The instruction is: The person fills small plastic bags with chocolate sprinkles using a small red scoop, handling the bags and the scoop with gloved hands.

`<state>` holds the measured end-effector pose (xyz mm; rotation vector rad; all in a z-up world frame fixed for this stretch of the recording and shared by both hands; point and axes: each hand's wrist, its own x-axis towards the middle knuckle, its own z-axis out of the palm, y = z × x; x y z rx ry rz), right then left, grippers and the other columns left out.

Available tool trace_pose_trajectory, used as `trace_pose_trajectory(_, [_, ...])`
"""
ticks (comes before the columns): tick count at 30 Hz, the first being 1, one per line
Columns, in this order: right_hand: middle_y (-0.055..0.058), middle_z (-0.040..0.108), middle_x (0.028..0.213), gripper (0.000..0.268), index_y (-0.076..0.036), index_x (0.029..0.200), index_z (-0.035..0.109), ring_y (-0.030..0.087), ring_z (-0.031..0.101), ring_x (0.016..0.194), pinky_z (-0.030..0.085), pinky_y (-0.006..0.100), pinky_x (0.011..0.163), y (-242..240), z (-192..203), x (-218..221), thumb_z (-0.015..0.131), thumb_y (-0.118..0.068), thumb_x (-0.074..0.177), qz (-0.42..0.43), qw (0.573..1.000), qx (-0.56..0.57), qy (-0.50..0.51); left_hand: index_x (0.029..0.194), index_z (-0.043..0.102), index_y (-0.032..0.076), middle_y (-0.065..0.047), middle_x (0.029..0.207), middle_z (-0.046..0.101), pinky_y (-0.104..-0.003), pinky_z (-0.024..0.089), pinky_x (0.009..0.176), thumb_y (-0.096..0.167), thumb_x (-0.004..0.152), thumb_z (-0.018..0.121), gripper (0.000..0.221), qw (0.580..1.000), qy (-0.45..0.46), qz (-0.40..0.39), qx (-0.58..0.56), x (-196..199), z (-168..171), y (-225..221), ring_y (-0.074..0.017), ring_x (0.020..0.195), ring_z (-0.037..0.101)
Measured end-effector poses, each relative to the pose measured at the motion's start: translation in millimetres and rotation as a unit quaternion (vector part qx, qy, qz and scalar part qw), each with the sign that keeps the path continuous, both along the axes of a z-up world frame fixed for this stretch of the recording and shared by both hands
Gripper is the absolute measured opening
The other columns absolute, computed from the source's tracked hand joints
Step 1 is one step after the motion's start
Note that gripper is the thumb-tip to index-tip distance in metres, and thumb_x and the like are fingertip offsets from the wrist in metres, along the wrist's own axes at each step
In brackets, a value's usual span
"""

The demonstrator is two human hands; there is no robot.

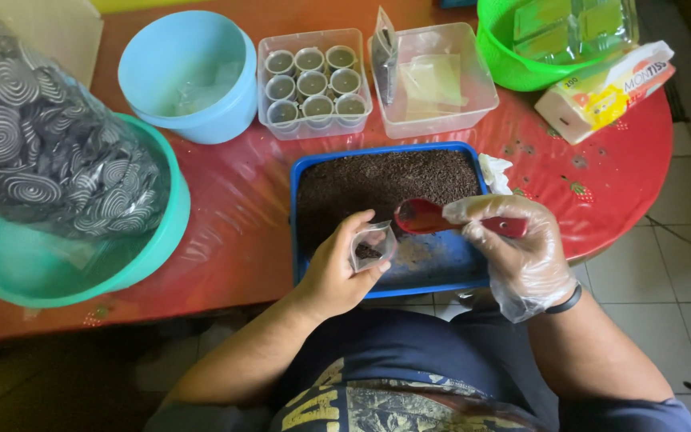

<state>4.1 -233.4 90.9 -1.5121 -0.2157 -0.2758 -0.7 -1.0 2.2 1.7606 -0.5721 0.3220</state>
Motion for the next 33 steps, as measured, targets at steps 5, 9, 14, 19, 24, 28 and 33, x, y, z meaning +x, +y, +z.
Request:
trace_pose_trajectory(5, [0.020,0.073,0.083,0.012,0.000,0.086,0.076,0.026,0.073,0.077,0.059,0.036,0.070,16.1,27.1,3.0,0.078,-0.011,0.083,0.090,0.989,-0.087,-0.073,0.136,0.053,-0.004,-0.023,0.108,0.071,-0.048,0.060,0.086,0.012,0.082,0.081,0.064,1.000,-0.013,0.004,-0.010,1.6,15.1,-3.5,-0.0397,0.098,0.073])
trace_pose_trajectory(9, [0.016,0.073,0.076,0.011,-0.003,0.083,0.078,0.028,0.073,0.064,0.058,0.035,0.062,26.2,42.9,-0.3,0.071,-0.010,0.088,0.194,0.962,-0.133,-0.138,0.135,0.053,-0.005,-0.025,0.106,0.070,-0.049,0.060,0.083,0.014,0.080,0.083,0.066,1.000,-0.009,0.012,-0.003,-1.7,15.8,-2.8,-0.0427,0.095,0.072])
trace_pose_trajectory(14, [0.017,0.072,0.082,0.008,0.001,0.083,0.075,0.028,0.072,0.075,0.057,0.037,0.068,-1.1,0.2,1.6,0.073,-0.007,0.086,0.142,0.971,-0.124,-0.147,0.137,0.052,-0.006,-0.024,0.107,0.071,-0.049,0.060,0.083,0.016,0.082,0.082,0.066,1.000,-0.002,0.001,-0.006,-1.0,8.9,1.4,-0.0413,0.096,0.073])
trace_pose_trajectory(19, [0.018,0.067,0.082,0.013,0.009,0.095,0.066,0.020,0.067,0.073,0.054,0.028,0.064,-0.7,-18.5,-5.6,0.075,0.004,0.086,-0.097,0.992,-0.034,0.067,0.138,0.050,-0.007,-0.022,0.104,0.071,-0.046,0.061,0.082,0.013,0.083,0.081,0.066,1.000,-0.013,-0.019,-0.010,0.7,2.7,5.6,-0.0364,0.093,0.073])
trace_pose_trajectory(24, [0.013,0.076,0.084,0.014,-0.015,0.096,0.080,0.028,0.075,0.082,0.058,0.036,0.065,-16.2,-50.3,-4.2,0.083,-0.021,0.084,-0.137,0.905,-0.320,0.246,0.138,0.047,-0.010,-0.023,0.104,0.070,-0.047,0.061,0.081,0.012,0.085,0.078,0.065,0.999,-0.017,-0.036,0.002,1.9,8.0,7.9,-0.0374,0.092,0.072])
trace_pose_trajectory(28, [0.012,0.075,0.078,0.006,-0.012,0.092,0.080,0.022,0.074,0.076,0.057,0.031,0.065,-18.6,-50.8,-7.8,0.079,-0.013,0.085,-0.154,0.917,-0.290,0.225,0.139,0.047,-0.010,-0.024,0.104,0.070,-0.049,0.060,0.080,0.012,0.086,0.078,0.065,0.999,-0.014,-0.035,-0.003,0.8,8.9,7.1,-0.0389,0.091,0.072])
trace_pose_trajectory(33, [0.005,0.075,0.088,0.012,-0.027,0.095,0.081,0.025,0.073,0.084,0.058,0.035,0.066,-25.9,-60.6,-2.9,0.083,-0.025,0.083,-0.196,0.896,-0.351,0.188,0.139,0.046,-0.011,-0.026,0.104,0.069,-0.051,0.060,0.082,0.012,0.087,0.077,0.065,0.999,-0.008,-0.038,0.001,0.3,9.8,7.1,-0.0411,0.092,0.071])
